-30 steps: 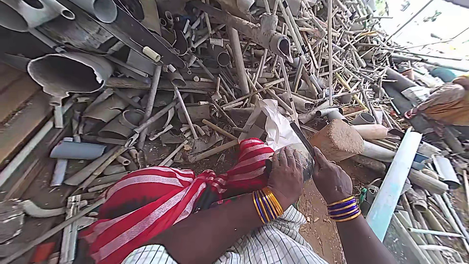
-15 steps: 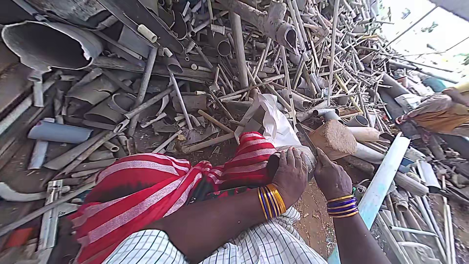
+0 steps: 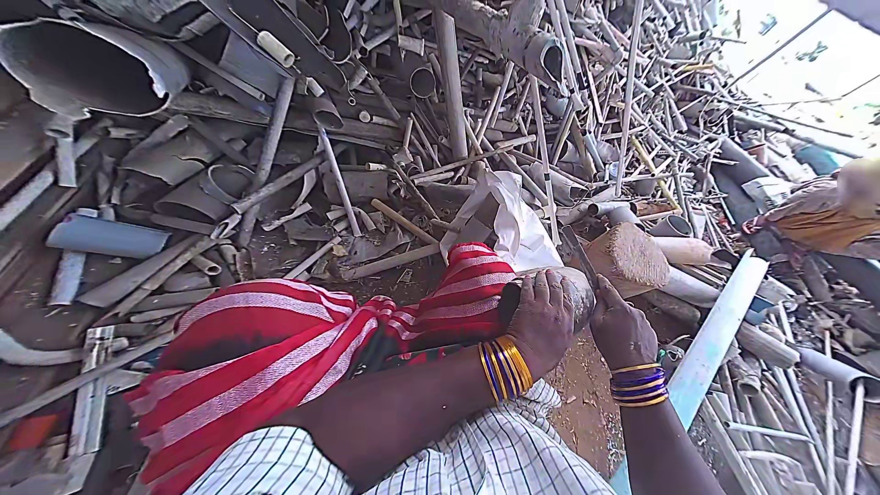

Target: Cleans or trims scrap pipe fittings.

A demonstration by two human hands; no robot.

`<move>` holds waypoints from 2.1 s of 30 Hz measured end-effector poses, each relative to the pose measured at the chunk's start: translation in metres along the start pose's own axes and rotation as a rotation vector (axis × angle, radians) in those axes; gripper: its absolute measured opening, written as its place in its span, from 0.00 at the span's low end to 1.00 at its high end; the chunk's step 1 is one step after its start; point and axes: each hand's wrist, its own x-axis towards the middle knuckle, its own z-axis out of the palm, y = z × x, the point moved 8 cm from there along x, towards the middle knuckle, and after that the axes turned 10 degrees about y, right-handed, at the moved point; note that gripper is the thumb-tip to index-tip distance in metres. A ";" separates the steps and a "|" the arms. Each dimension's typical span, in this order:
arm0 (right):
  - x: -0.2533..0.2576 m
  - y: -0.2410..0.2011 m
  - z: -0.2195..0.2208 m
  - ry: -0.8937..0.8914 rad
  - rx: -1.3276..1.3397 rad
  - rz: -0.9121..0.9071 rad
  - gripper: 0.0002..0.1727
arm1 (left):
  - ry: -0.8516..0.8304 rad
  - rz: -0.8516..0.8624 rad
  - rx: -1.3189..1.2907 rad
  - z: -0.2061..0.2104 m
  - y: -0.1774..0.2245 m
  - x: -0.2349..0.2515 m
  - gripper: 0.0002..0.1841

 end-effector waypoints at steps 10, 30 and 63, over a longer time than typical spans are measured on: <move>-0.013 -0.018 -0.001 0.254 0.180 -0.172 0.25 | -0.028 -0.042 -0.003 -0.005 -0.012 0.000 0.54; -0.018 -0.020 0.007 0.379 0.217 -0.203 0.24 | -0.053 -0.095 -0.005 -0.007 -0.027 -0.001 0.56; -0.024 -0.037 0.009 0.578 0.258 -0.359 0.24 | 0.002 -0.239 -0.095 -0.023 -0.059 0.003 0.59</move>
